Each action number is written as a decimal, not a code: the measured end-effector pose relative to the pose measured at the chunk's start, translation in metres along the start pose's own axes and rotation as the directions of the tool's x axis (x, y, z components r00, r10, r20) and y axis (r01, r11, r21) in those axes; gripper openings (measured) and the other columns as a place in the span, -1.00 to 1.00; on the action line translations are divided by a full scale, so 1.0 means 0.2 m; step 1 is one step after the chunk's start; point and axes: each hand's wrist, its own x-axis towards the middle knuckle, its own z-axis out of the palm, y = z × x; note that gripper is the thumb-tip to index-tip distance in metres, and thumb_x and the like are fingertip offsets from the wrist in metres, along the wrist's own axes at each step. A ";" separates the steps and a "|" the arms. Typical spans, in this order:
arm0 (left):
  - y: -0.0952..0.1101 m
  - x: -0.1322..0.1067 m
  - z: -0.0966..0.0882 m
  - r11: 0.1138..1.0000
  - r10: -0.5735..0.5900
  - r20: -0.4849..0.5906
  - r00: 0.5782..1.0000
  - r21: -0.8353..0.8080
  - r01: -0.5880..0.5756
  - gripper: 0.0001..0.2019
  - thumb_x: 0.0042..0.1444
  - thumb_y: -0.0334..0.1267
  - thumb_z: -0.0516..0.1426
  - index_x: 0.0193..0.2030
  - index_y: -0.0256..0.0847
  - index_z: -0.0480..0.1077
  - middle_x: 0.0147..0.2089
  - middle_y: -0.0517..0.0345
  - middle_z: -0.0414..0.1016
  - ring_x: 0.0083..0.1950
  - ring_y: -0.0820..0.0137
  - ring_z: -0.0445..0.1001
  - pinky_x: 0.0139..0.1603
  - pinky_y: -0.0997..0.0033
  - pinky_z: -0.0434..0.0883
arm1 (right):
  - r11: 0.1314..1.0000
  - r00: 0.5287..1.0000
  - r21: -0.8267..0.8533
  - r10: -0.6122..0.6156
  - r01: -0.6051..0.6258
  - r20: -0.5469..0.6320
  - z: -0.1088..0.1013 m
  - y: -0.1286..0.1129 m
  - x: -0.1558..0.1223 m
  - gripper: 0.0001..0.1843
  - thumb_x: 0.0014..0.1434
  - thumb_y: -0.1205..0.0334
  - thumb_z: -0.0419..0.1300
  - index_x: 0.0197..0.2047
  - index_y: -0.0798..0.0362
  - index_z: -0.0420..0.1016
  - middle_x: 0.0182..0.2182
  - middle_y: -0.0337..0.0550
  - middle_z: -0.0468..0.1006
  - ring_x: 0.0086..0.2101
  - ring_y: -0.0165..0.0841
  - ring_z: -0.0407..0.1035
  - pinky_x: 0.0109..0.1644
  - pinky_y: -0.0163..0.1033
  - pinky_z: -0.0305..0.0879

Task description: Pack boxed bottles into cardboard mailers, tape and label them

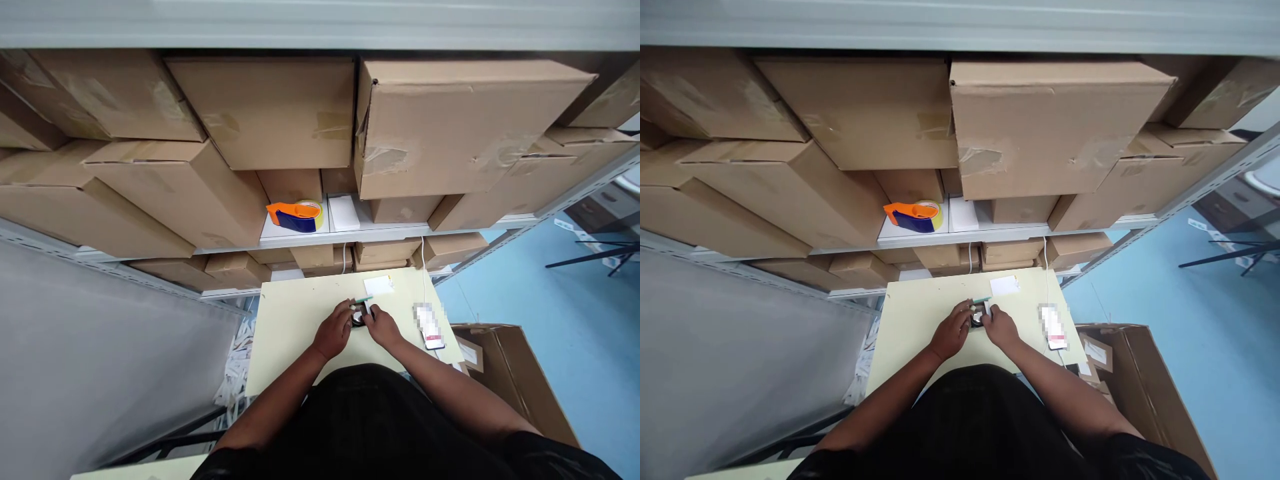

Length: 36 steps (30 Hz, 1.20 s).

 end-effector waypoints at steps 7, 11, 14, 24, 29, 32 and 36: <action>-0.07 0.08 -0.04 0.965 -0.170 0.151 0.974 -0.173 0.195 -0.18 0.08 -0.20 0.30 0.46 -0.20 0.12 0.40 -0.20 0.17 0.42 0.01 0.23 0.44 -0.03 0.23 | 0.848 0.986 0.505 0.116 -0.160 0.118 0.08 0.12 0.01 -0.79 0.28 0.06 -0.01 -0.17 -0.02 0.33 -0.39 -0.26 0.49 -0.38 -0.26 0.53 -0.29 -0.21 0.37; -0.12 0.07 -0.01 0.931 -0.183 0.164 0.969 -0.287 0.224 0.05 -0.16 -0.04 0.47 0.46 -0.10 0.11 0.43 -0.17 0.08 0.45 -0.07 0.16 0.45 -0.10 0.18 | 0.960 0.985 0.276 0.007 0.042 -0.173 0.04 0.10 -0.02 -0.64 0.25 0.07 0.09 0.07 0.02 0.32 -0.13 -0.06 0.50 -0.20 -0.19 0.49 -0.13 -0.10 0.40; -0.13 0.06 0.02 0.936 -0.155 0.127 0.980 -0.297 0.187 0.02 -0.22 -0.16 0.49 0.41 -0.08 0.17 0.39 -0.13 0.14 0.42 -0.05 0.20 0.42 -0.11 0.21 | 0.946 0.922 -0.105 -0.321 0.305 -0.214 -0.03 0.03 -0.05 -0.68 0.25 0.13 0.14 0.04 0.04 0.45 -0.06 0.03 0.45 -0.04 -0.12 0.37 0.04 -0.05 0.31; -0.03 0.04 0.02 0.974 -0.108 0.095 0.990 -0.189 0.124 -0.09 -0.14 -0.37 0.40 0.39 -0.04 0.20 0.29 -0.06 0.29 0.31 0.06 0.32 0.27 0.04 0.39 | 0.795 0.971 -0.558 -0.202 0.239 0.127 -0.09 -0.28 0.00 -0.62 0.13 -0.09 0.31 -0.14 0.03 0.66 -0.02 0.10 0.47 0.03 0.00 0.24 0.10 0.05 0.13; 0.02 0.03 0.02 0.978 -0.148 0.093 0.985 -0.137 0.160 -0.06 -0.14 -0.41 0.38 0.42 0.01 0.18 0.29 -0.03 0.29 0.27 0.07 0.35 0.23 0.06 0.42 | 0.782 0.979 -0.589 -0.143 0.201 0.145 -0.10 -0.33 0.01 -0.55 0.08 -0.08 0.32 -0.06 0.01 0.65 0.15 0.14 0.42 0.14 0.07 0.21 0.19 0.17 0.11; 0.03 0.04 0.03 0.982 -0.152 0.089 0.984 -0.100 0.161 -0.07 -0.15 -0.41 0.38 0.41 0.00 0.19 0.26 -0.04 0.31 0.26 0.07 0.35 0.24 0.05 0.41 | 0.789 0.982 -0.586 -0.138 0.186 0.127 -0.08 -0.32 0.01 -0.51 0.07 -0.06 0.32 0.00 0.02 0.64 0.28 0.15 0.33 0.24 0.11 0.13 0.26 0.24 0.05; 0.04 0.03 0.04 0.983 -0.161 0.070 0.984 -0.075 0.166 -0.14 -0.13 -0.40 0.37 0.35 -0.06 0.21 0.22 -0.06 0.31 0.23 0.08 0.35 0.23 0.04 0.42 | 0.810 0.966 -0.530 -0.243 0.251 0.086 -0.04 -0.26 -0.01 -0.50 0.01 0.01 0.36 0.01 0.05 0.64 0.33 0.12 0.30 0.30 0.11 0.07 0.34 0.22 -0.03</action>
